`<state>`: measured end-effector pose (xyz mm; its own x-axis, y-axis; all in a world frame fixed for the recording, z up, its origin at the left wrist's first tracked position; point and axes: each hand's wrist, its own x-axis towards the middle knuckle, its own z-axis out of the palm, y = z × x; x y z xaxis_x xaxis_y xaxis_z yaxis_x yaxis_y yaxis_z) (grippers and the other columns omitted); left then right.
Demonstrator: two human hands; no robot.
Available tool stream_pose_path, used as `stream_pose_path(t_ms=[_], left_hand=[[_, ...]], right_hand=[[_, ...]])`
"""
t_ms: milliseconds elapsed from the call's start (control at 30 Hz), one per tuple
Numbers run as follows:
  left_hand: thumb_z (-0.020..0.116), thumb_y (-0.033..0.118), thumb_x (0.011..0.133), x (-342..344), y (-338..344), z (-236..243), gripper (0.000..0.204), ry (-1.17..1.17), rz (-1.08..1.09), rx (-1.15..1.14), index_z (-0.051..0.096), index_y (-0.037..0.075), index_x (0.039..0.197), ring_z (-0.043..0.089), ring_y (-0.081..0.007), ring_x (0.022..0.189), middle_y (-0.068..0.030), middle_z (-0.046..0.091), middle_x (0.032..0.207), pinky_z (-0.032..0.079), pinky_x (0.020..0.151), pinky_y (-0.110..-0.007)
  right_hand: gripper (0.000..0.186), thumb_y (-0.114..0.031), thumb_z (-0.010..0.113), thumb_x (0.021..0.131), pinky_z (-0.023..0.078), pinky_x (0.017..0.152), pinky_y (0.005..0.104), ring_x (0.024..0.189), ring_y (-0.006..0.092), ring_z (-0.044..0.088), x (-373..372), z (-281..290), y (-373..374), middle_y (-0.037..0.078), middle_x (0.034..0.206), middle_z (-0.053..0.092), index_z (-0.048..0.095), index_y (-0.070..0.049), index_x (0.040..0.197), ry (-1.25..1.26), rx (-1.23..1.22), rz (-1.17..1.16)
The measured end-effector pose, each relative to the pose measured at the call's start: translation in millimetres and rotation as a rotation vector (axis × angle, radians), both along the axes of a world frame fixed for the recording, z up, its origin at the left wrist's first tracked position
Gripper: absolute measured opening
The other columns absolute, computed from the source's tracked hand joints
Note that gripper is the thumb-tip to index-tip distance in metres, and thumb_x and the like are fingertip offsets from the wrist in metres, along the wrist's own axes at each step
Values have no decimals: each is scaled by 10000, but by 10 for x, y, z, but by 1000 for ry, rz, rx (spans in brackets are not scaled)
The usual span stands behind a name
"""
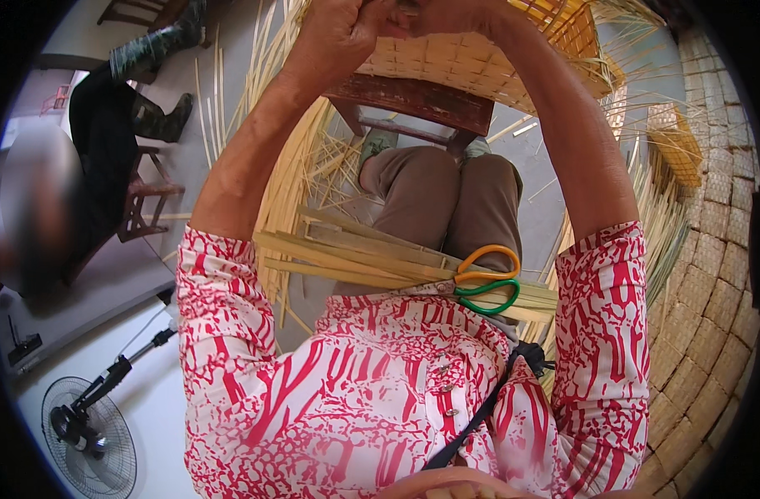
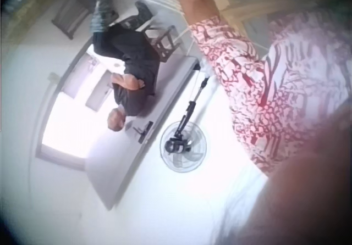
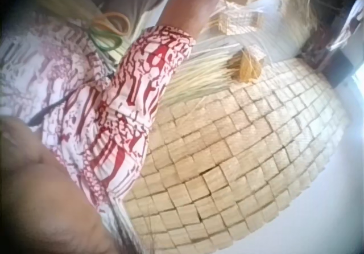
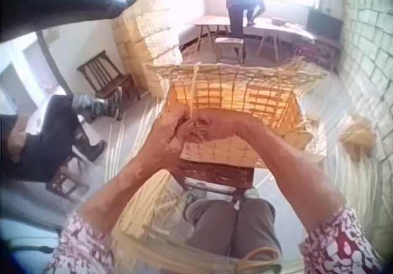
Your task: The person weaves a rectangular basket by hand, interlacing thin bamboo strips through a pre-formed frame. The basket is rotated and adjusted frequently to continue the weave pattern around the sides.
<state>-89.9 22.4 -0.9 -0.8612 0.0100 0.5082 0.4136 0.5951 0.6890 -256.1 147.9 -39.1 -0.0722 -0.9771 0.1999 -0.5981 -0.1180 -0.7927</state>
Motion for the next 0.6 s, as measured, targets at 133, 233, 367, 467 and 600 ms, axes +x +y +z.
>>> stream_pose_path(t_ms=[133,233,367,467,600], left_hand=[[567,26,1015,-2,-37,-32,39,107,67,-90,564,-3,988,630,-262,760,-146,582,787,504,709,-362],[565,24,1015,-20,-69,-17,27,109,77,-149,554,0,1021,627,-243,765,-138,583,798,503,711,-354],[560,15,1015,-3,47,48,82,2,-19,148,524,-3,1086,625,-183,778,-104,584,803,508,708,-330],[555,12,1018,1,-20,23,96,35,32,-10,510,0,1102,630,-152,790,-88,593,812,514,707,-319],[560,21,1017,-11,-9,-4,50,22,15,63,529,4,1052,648,-182,785,-105,605,817,516,694,-334]], right_hand=[[291,-60,633,796,486,843,340,912,201,608,108,152,50,66,919,673,663,-62,1085,190,243,-138],[268,-80,642,797,487,832,344,897,212,610,58,77,37,85,900,667,653,-57,1064,238,219,-154],[210,-85,642,793,472,784,371,843,214,583,93,99,75,87,842,631,619,-40,997,204,156,-204],[179,-78,637,792,465,773,379,832,207,573,70,102,58,85,833,624,612,-29,962,219,179,-181],[214,-64,640,787,481,802,357,866,195,595,101,156,63,82,866,655,655,-30,998,220,303,-209]])
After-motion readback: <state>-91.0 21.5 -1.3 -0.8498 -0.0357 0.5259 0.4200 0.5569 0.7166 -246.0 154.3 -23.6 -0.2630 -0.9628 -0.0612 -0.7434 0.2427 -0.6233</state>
